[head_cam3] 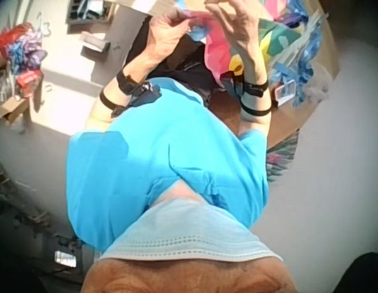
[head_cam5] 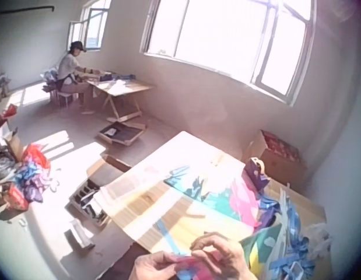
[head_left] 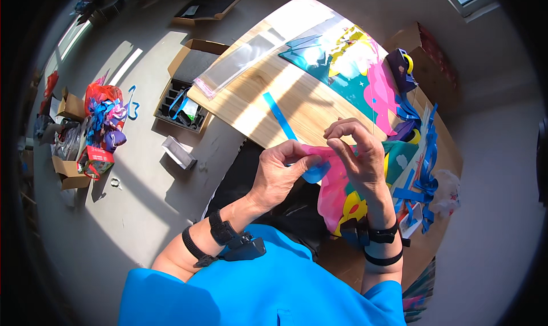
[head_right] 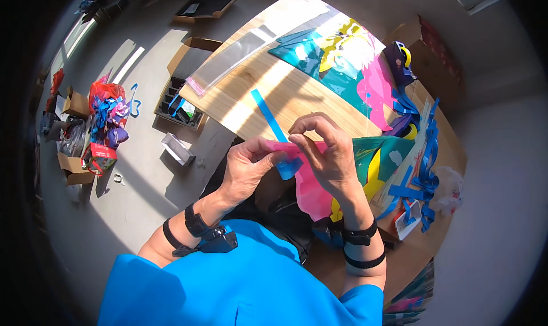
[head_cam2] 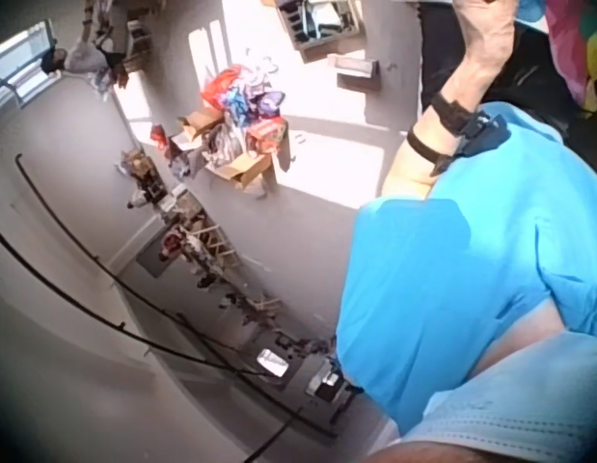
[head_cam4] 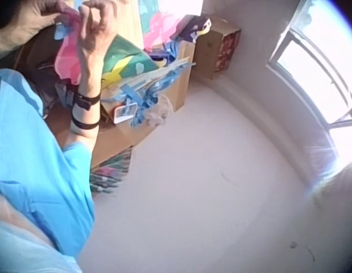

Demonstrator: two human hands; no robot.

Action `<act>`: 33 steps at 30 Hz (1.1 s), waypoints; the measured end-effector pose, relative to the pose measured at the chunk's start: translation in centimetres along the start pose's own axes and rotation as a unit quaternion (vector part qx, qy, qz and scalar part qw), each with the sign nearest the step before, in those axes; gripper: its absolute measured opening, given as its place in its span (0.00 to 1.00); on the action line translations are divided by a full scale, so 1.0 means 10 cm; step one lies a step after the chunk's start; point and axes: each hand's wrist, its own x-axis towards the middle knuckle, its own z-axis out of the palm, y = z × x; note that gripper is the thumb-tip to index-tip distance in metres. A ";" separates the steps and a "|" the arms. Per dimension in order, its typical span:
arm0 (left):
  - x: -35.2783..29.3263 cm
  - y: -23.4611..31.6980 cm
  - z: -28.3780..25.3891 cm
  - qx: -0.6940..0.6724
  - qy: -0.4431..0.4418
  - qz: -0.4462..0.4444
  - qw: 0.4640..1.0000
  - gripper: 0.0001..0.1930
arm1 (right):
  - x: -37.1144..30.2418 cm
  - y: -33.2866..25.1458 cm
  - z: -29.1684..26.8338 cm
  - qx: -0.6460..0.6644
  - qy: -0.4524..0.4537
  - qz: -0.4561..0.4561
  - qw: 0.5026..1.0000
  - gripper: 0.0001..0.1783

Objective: The person is assembling and folding a colorful kite, using tape to secure components on a desk.

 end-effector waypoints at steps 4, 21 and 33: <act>-0.03 0.07 0.01 0.053 0.001 -0.009 0.999 0.07 | -0.05 -0.08 -0.06 0.011 -0.055 0.060 0.997 0.17; -0.03 0.23 0.21 0.068 0.032 0.033 0.997 0.13 | -0.18 -0.11 -0.24 -0.085 0.098 -0.057 0.990 0.11; -0.03 0.25 0.27 0.051 0.071 0.025 0.996 0.11 | -0.25 -0.24 -0.12 -0.042 0.168 -0.027 0.985 0.11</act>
